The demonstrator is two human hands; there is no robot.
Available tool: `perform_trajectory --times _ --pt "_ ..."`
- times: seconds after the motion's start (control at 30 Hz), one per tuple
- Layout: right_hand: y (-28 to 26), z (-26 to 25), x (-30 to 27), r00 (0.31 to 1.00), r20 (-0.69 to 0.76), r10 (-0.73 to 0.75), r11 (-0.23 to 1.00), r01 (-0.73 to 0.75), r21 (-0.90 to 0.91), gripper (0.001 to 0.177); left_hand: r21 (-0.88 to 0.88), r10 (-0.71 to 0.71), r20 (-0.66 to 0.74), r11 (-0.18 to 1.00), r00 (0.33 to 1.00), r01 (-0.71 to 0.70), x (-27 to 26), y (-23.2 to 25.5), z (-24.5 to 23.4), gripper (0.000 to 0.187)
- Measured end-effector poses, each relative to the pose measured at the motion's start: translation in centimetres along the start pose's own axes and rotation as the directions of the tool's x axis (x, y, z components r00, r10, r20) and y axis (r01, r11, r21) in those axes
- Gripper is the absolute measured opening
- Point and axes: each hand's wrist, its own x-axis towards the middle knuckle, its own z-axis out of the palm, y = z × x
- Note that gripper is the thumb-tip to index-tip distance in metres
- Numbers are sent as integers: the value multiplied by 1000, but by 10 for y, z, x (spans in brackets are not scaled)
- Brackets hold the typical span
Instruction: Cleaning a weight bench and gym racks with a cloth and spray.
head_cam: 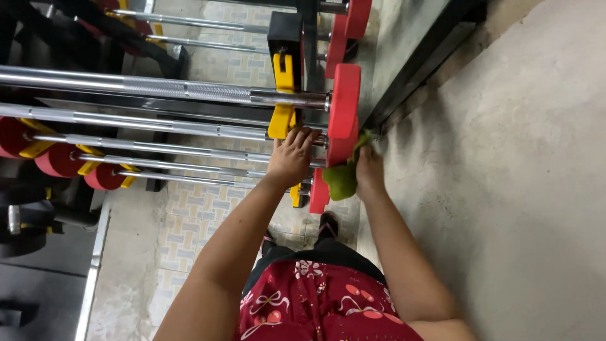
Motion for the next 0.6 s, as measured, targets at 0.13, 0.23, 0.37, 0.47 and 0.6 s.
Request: perform_trajectory --times 0.13,0.23,0.37,0.47,0.6 --pt "2 9 -11 870 73 -488 839 490 -235 31 13 26 11 1000 1000 -26 0 -3 -2 73" --pt "4 23 -40 328 232 -916 32 636 -771 43 59 32 53 998 998 -35 -2 -6 -4 79" --pt "10 22 -68 337 494 -801 -289 505 -813 62 -19 39 58 999 998 -38 -5 -16 2 79" --pt "29 10 -72 359 587 -726 -422 440 -792 63 -39 58 62 998 996 -56 -8 -17 1 78" --pt "70 -12 -66 462 668 -584 -483 463 -743 66 -62 69 55 996 996 -66 -9 -18 -7 82"
